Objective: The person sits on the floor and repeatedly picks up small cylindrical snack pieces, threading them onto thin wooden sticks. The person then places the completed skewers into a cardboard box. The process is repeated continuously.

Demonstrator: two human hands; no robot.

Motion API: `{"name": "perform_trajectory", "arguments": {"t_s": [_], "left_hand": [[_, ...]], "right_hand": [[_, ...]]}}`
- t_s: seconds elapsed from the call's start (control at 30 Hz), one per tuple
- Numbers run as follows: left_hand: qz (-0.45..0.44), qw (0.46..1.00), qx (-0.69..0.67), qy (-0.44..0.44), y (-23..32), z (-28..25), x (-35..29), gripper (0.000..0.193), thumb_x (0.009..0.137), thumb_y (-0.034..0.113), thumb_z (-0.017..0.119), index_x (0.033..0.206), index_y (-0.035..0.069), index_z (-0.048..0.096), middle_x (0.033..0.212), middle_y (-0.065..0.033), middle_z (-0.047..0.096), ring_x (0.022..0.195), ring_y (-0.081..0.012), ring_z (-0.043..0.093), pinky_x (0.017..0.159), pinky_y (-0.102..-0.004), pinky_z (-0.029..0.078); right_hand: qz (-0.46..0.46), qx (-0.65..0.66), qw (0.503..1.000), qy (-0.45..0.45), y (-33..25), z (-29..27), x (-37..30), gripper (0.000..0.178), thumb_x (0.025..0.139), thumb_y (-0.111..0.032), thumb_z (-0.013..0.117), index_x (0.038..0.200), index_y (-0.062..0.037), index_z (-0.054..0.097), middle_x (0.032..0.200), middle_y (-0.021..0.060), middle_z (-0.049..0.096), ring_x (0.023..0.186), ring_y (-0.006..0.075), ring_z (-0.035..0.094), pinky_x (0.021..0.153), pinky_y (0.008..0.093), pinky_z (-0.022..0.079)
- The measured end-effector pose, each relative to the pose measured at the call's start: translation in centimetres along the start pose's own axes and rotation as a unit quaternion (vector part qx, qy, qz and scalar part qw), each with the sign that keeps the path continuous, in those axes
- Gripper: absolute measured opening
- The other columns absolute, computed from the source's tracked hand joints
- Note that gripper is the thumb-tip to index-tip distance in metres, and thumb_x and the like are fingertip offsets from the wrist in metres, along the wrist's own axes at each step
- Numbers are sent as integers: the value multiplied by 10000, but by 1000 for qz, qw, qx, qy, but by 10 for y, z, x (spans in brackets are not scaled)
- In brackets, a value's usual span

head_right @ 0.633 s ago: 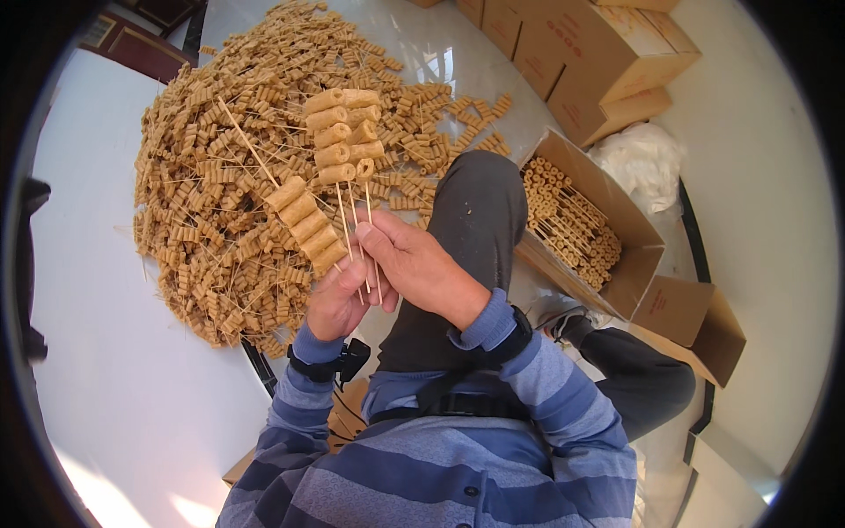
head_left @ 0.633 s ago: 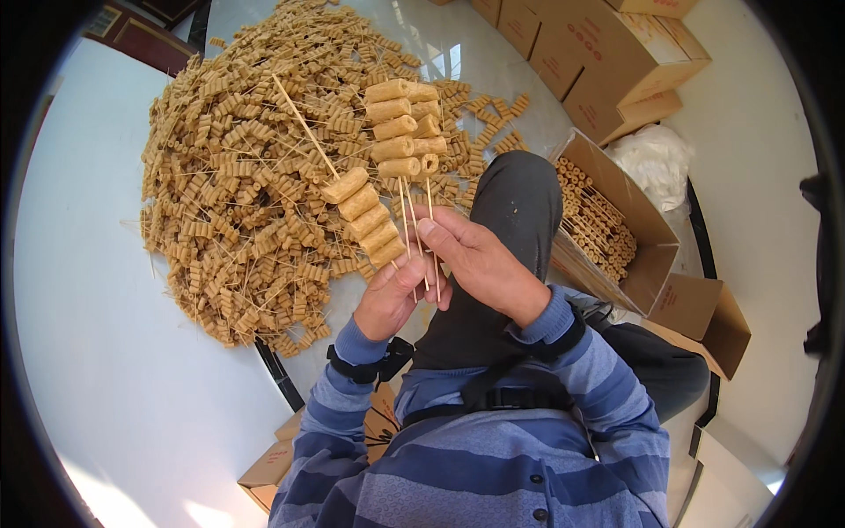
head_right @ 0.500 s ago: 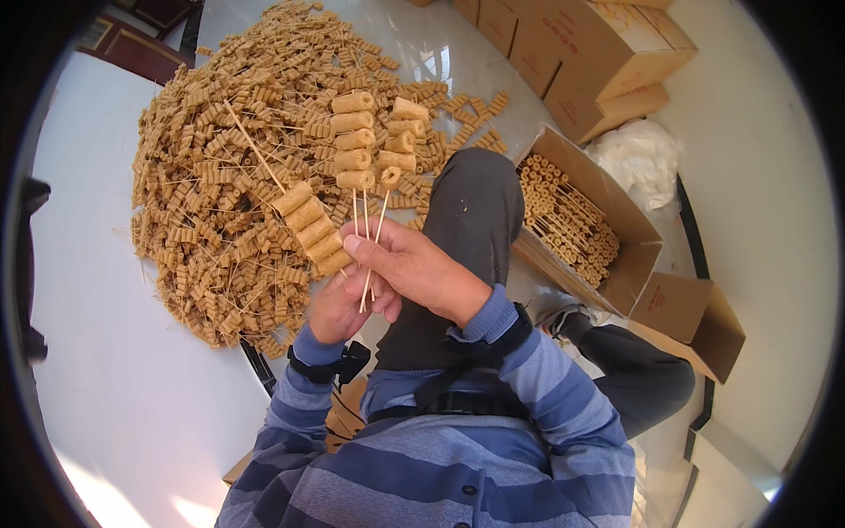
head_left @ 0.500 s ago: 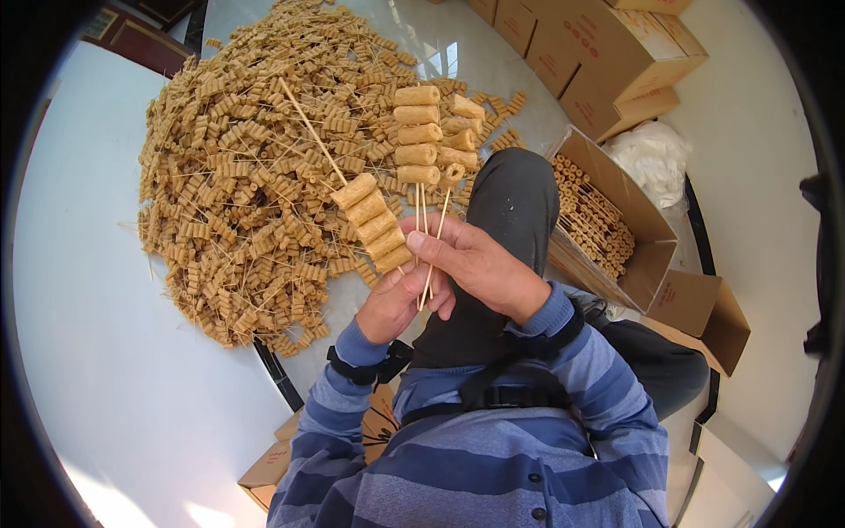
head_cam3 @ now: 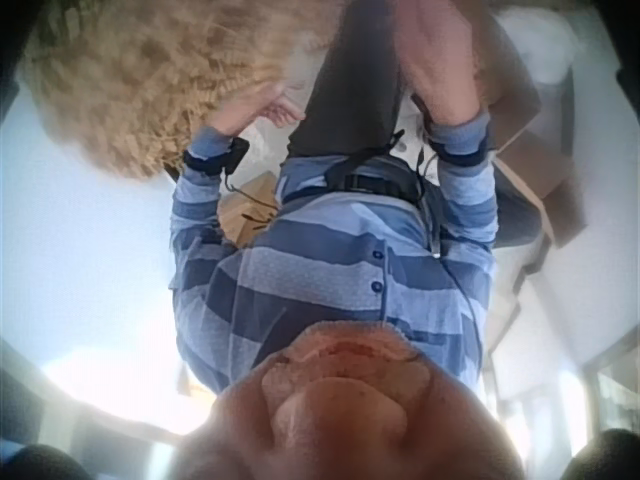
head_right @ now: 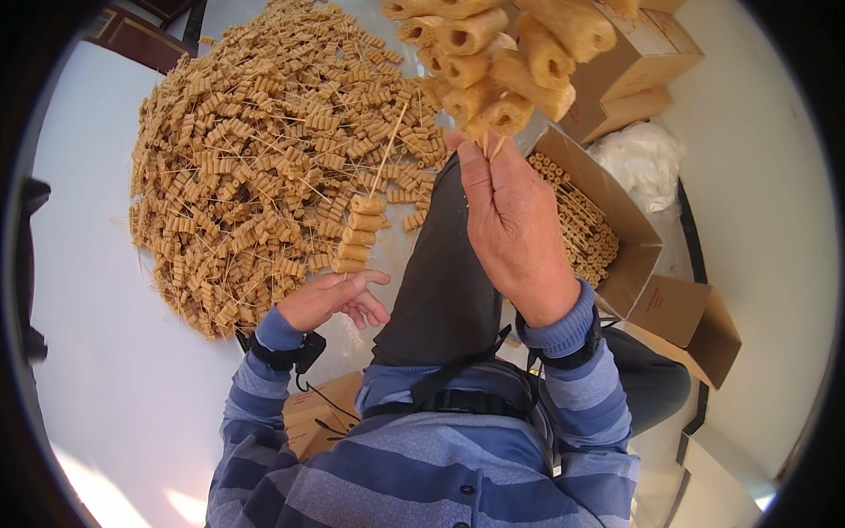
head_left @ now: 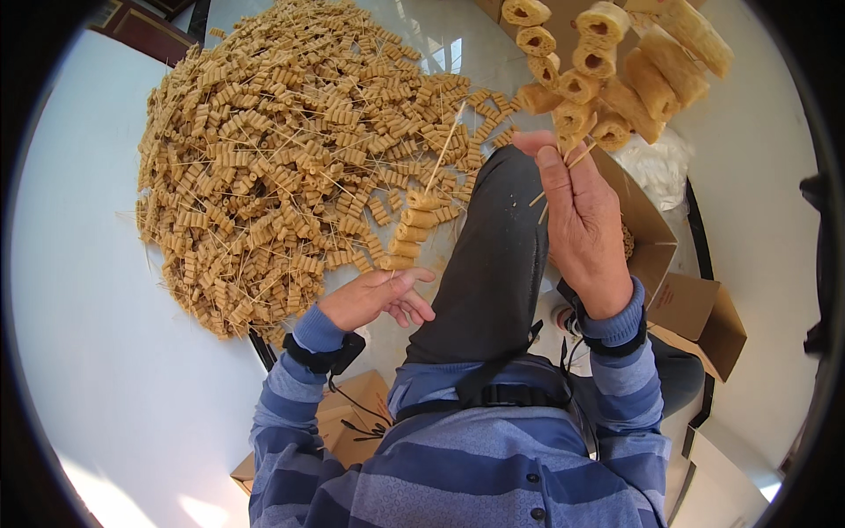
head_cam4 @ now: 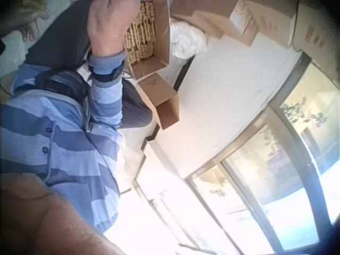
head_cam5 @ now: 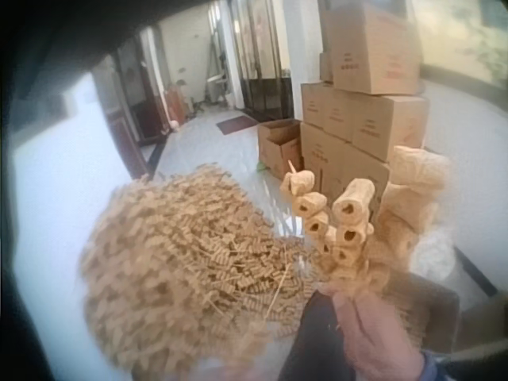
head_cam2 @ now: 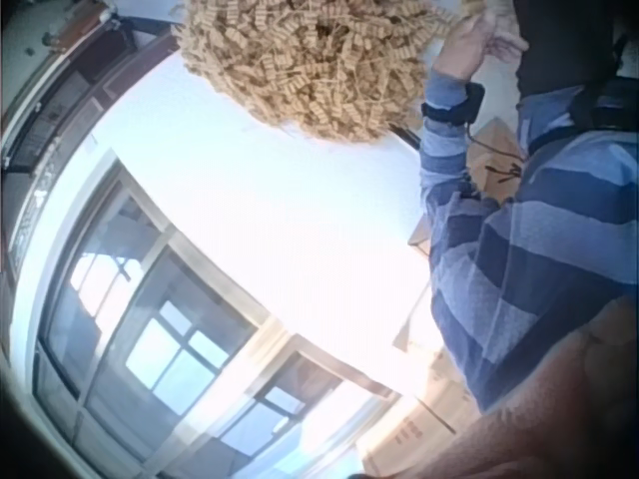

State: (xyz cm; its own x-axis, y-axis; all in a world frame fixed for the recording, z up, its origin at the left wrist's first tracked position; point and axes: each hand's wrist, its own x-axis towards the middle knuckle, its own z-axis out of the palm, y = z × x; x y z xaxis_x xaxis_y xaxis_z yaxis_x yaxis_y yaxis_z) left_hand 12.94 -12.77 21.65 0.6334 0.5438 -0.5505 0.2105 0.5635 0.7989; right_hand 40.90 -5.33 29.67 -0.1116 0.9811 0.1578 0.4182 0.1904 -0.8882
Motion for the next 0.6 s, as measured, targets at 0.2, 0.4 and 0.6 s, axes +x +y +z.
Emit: {"name": "perform_trajectory", "arguments": {"t_s": [0.2,0.4,0.6], "left_hand": [[-109,980,96,-135,32,-12,-15,637,1095,445,296,1471,-60,394,1098,-122,725,969,-194,664,875,-314,546],[-148,956,161,-195,34,-16,-14,626,1092,462,297,1421,-33,495,1110,-107,709,961,-183,653,872,-314,544],[-93,981,134,-109,25,-42,-14,534,1038,396,534,1353,-36,525,1158,-111,644,1056,-191,612,846,-329,551]], "right_hand": [[-282,-266,902,-192,1,8,12,106,951,-98,569,1017,-39,627,969,163,668,946,369,629,1074,506,365],[131,-82,815,-558,25,-4,-1,300,1028,-281,463,1029,-36,636,860,111,664,786,246,667,749,361,532],[294,5,756,-585,45,-9,-14,403,1066,-403,438,1092,-45,621,871,40,592,745,145,633,708,292,520]]}}
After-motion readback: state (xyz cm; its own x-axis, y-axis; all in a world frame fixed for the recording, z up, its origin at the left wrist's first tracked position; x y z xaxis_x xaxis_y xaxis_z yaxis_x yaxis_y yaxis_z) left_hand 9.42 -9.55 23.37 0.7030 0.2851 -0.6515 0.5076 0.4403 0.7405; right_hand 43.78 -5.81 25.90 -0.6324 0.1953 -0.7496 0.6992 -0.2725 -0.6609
